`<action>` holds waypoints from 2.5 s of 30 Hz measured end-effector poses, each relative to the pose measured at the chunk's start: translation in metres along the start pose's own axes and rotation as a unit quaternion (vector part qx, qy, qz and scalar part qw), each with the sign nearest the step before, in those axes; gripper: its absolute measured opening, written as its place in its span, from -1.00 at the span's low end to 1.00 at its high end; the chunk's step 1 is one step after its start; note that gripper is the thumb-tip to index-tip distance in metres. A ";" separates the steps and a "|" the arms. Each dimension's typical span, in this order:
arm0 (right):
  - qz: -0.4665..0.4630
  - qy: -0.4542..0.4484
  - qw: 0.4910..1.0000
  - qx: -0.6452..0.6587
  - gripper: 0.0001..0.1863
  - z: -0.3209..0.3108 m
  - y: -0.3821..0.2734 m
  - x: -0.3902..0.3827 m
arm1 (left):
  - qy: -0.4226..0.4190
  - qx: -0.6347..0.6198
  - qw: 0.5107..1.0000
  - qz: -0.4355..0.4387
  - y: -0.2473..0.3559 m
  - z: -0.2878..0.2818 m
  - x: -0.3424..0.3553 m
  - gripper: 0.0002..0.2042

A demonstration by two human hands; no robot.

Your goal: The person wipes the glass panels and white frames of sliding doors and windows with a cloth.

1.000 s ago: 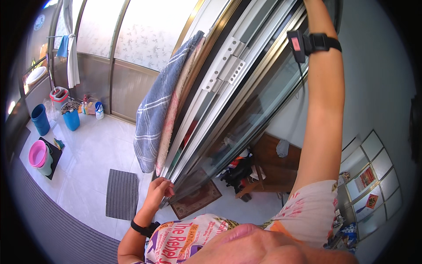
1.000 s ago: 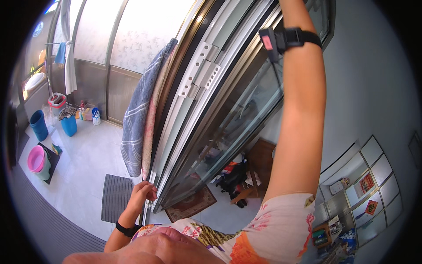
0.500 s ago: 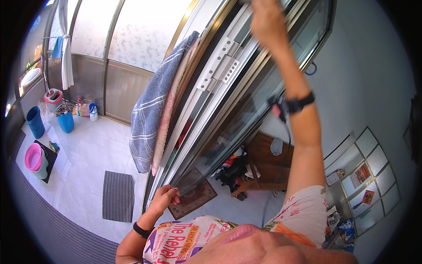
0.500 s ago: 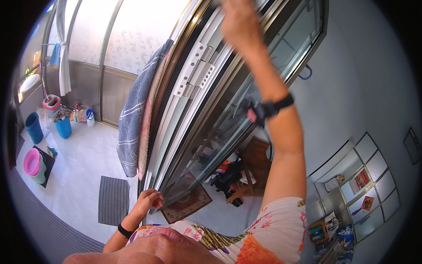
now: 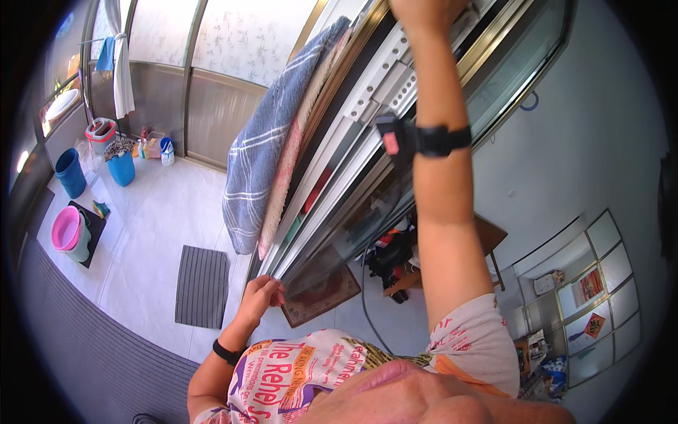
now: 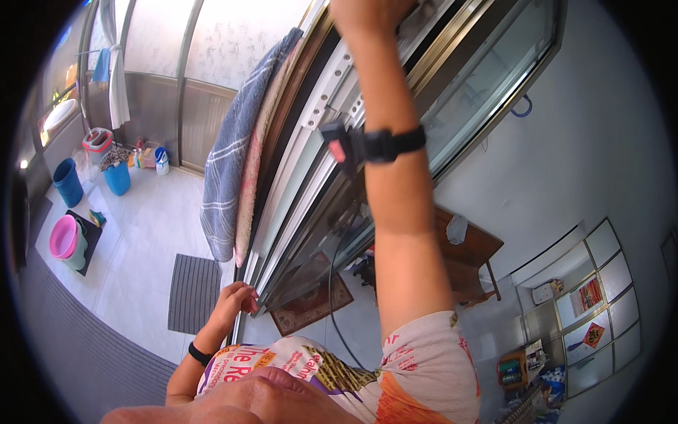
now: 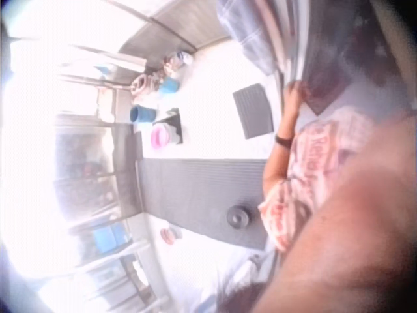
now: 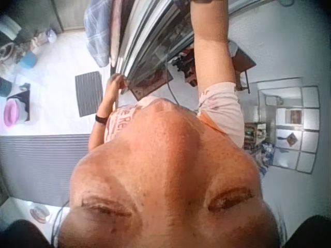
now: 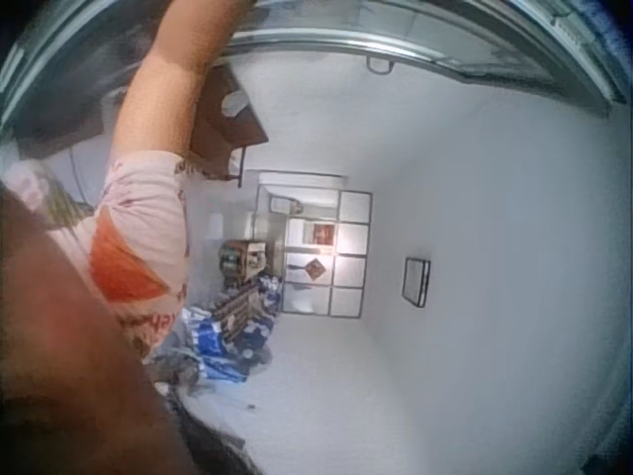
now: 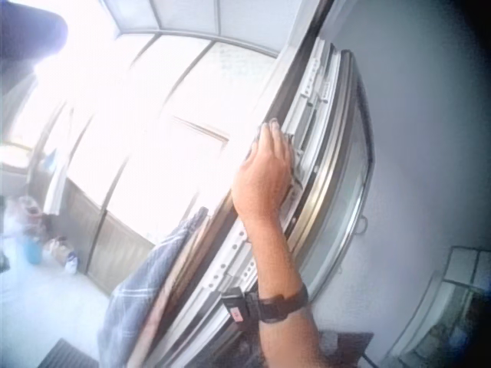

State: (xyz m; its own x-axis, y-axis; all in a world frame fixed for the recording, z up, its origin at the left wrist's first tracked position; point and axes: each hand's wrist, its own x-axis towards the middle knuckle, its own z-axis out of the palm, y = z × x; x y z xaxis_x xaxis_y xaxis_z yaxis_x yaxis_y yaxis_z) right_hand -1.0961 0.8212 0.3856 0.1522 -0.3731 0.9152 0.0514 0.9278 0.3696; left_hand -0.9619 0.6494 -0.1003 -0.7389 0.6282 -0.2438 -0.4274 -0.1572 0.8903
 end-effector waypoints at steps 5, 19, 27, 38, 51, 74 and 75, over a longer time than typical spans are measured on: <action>-0.001 -0.058 0.998 0.028 -0.58 -0.042 -0.047 -0.077 | -0.033 0.011 0.999 -0.009 -0.002 0.013 0.006 -0.75; 0.001 0.010 0.996 -0.086 -0.55 -0.048 -0.084 -0.141 | 0.007 -0.013 1.000 0.004 -0.016 0.008 -0.013 -0.74; -0.033 -0.216 0.975 -0.039 -0.57 -0.103 -0.119 -0.284 | 0.017 0.012 1.000 0.024 -0.013 0.022 -0.022 -0.74; 0.594 -0.375 0.343 0.623 -0.74 -0.214 -0.124 -0.378 | -0.043 -0.228 0.972 0.046 0.000 0.049 0.007 -0.23; 0.697 -0.311 0.398 0.509 -0.80 -0.268 -0.038 -0.370 | -0.098 -0.236 0.967 0.015 0.008 0.128 0.012 -0.58; 0.666 -0.274 0.363 0.592 -0.73 -0.285 -0.030 -0.378 | 0.065 -0.039 0.997 0.018 -0.010 0.129 0.006 -0.32; 0.658 -0.291 0.357 0.596 -0.72 -0.286 -0.032 -0.377 | 0.066 -0.040 0.997 0.016 -0.011 0.129 0.008 -0.32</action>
State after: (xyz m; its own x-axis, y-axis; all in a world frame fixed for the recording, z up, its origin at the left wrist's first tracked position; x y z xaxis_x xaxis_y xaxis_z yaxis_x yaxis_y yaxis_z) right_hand -0.8732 0.9352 -0.0167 -0.9777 0.1186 0.1733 -0.1968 -0.2300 -0.9531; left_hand -0.8958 0.7545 -0.0619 -0.8126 0.5167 -0.2696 -0.4393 -0.2391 0.8659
